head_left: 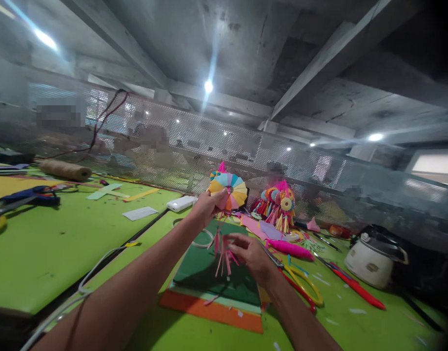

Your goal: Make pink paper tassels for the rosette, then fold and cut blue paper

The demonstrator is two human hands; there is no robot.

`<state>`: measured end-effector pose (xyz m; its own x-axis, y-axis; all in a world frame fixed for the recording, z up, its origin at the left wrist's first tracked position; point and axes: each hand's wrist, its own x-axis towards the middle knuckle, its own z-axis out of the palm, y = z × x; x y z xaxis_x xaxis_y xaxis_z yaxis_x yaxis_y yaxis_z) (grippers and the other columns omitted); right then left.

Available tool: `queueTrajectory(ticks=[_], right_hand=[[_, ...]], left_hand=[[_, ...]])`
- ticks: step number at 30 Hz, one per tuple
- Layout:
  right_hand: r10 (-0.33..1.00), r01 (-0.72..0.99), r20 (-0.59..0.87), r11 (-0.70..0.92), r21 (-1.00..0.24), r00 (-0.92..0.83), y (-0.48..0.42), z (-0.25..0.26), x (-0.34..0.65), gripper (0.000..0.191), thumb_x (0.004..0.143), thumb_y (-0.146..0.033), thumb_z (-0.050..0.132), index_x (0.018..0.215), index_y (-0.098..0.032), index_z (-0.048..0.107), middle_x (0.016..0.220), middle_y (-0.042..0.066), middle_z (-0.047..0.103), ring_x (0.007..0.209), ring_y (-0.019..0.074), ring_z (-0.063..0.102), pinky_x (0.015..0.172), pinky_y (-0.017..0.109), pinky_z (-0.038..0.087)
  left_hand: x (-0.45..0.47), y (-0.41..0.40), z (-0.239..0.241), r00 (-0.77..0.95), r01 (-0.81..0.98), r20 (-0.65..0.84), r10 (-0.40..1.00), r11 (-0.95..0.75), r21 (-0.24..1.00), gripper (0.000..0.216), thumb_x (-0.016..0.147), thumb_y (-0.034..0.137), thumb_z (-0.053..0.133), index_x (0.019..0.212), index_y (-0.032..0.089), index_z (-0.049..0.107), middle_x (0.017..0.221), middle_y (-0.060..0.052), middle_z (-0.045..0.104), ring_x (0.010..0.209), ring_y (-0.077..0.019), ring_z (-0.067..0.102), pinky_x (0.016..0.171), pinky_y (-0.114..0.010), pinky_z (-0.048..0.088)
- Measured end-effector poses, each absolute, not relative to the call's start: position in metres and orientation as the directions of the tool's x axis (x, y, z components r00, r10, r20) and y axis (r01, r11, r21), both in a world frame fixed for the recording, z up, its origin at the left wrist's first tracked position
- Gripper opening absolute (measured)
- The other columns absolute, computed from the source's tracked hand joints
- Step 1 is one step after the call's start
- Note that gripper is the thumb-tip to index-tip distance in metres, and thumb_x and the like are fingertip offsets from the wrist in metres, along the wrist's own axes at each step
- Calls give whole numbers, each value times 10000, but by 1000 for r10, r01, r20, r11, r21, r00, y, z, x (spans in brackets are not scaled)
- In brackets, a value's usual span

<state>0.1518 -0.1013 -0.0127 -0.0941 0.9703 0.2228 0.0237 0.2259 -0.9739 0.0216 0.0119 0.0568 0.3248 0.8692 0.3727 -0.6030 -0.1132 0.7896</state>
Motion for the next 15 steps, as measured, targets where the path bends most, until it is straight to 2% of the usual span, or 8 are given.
queueTrajectory(ticks=[3, 8, 11, 15], right_hand=[[976, 83, 201, 208, -975, -82, -102, -13, 151, 332, 677, -405, 716, 849, -127, 660, 579, -8, 619, 496, 103, 533, 537, 245, 382], [971, 98, 216, 225, -969, -99, -101, -15, 148, 292, 635, -394, 743, 750, -145, 646, 683, 16, 651, 616, 139, 580, 632, 280, 435], [964, 303, 265, 257, -918, -14, -98, -18, 148, 188, 641, -315, 706, 625, -157, 605, 564, -31, 561, 530, 105, 486, 546, 243, 374], [923, 571, 374, 261, -778, 88, -96, -19, 150, 155, 675, -211, 586, 530, -155, 579, 495, -46, 474, 509, 89, 413, 507, 223, 297]], left_hand=[[22, 9, 58, 317, -603, 370, 873, -115, 789, 399, 617, 321, 805, 921, 115, 649, 876, -87, 692, 671, -159, 653, 571, -248, 552], [22, 9, 59, 305, -570, 335, 892, -110, 814, 399, 615, 339, 803, 921, 130, 654, 865, -88, 700, 668, -161, 654, 529, -221, 530], [21, 11, 58, 314, -562, 347, 884, -122, 818, 407, 610, 348, 805, 922, 131, 657, 858, -89, 702, 666, -163, 654, 525, -217, 524], [21, 10, 59, 325, -580, 366, 872, -122, 806, 452, 580, 342, 820, 944, 139, 646, 898, -89, 700, 694, -177, 659, 537, -235, 537]])
